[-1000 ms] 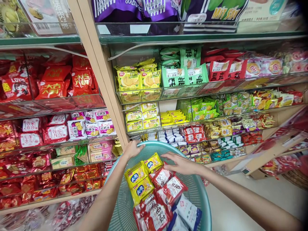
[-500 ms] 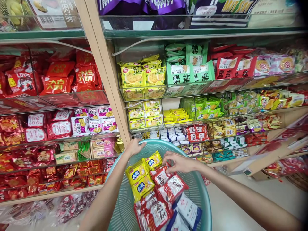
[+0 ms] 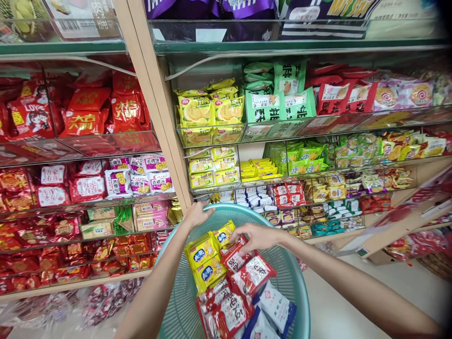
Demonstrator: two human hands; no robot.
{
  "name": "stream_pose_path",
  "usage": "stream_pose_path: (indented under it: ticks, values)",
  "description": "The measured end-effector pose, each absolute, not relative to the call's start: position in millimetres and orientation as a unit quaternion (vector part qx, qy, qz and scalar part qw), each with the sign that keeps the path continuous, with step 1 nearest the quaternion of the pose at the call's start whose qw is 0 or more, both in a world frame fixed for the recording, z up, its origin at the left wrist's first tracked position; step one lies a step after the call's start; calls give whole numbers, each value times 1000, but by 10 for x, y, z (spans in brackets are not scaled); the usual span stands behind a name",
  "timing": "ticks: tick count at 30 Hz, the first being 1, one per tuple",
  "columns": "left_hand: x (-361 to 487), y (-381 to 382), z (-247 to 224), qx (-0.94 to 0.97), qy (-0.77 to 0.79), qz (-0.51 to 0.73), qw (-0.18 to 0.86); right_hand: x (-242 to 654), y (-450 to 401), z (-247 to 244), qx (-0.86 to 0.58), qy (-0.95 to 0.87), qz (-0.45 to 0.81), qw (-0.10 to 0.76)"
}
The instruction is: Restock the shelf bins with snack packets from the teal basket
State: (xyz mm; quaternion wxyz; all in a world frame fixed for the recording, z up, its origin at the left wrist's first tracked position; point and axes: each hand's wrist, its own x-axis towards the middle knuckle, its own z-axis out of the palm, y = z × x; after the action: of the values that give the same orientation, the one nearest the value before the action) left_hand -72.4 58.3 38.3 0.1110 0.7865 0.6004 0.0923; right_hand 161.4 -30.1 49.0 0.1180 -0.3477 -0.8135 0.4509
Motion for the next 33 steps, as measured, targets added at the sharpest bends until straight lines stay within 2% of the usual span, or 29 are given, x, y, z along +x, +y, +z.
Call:
stream_pose_path:
  ticks: [6,9,14,22,28,33]
  values:
    - [-721,574,400,789,598,90,109,1558,-352,691,-365,-779,448,243]
    - [-722,585,391,789,599,87,108,1468,-548,814,-387,-745,467,277]
    - [-731,608,367,791,596,88,104,1231,-1070,874,-381,-738,496,253]
    - [-725,589,394,790,596,87,112,1112,-1495,754,-409,-770,450,195]
    - [-723,591,389,789,598,90,109,1152,-1544,712,-380,-866,297,132]
    - [-725,587,391,788,600,89,109,1133,-1534,617,-365,-899,197,137]
